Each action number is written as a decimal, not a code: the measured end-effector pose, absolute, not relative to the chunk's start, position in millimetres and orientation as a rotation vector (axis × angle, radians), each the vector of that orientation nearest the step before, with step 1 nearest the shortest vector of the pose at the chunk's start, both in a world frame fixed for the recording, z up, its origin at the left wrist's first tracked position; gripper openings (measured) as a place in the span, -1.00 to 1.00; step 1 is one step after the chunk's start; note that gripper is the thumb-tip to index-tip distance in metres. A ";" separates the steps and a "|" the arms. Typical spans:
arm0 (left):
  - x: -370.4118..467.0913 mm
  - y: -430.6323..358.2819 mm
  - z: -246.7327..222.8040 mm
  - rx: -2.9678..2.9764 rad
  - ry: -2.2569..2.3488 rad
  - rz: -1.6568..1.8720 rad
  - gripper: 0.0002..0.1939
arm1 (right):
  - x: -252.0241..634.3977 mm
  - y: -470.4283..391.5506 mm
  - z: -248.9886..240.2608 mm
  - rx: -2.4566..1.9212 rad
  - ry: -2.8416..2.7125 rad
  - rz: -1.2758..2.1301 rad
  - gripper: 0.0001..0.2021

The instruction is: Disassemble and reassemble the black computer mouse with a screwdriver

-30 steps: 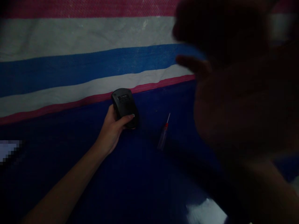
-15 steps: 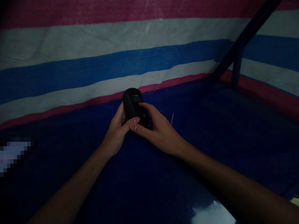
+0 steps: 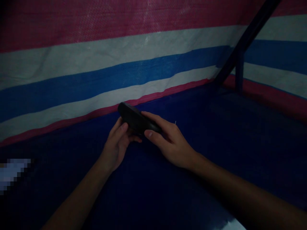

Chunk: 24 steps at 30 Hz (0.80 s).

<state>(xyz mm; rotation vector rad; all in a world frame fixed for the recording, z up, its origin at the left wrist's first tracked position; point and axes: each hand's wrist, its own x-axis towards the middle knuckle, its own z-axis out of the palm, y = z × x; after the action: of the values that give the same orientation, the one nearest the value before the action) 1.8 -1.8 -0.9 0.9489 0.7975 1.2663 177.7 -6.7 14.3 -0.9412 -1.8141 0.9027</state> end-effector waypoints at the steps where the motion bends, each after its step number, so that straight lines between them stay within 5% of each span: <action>1: 1.2 -1.5 -0.2 0.937 0.775 1.257 -0.52 | 177.9 -7.3 16.4 -0.931 -1.780 0.936 -0.64; 13: -3.1 2.8 1.6 0.754 0.664 1.219 -0.74 | 169.3 -6.4 17.2 -0.851 -1.261 1.431 -0.67; 24: -0.6 4.8 -2.9 0.745 0.792 1.238 -0.67 | 171.6 -9.3 12.7 -1.117 -1.894 0.576 -0.37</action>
<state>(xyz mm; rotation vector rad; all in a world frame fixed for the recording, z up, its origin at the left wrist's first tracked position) -0.6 4.8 -2.9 0.7449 0.7921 1.2379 171.6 -9.3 12.7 -1.1174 -1.8938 0.5756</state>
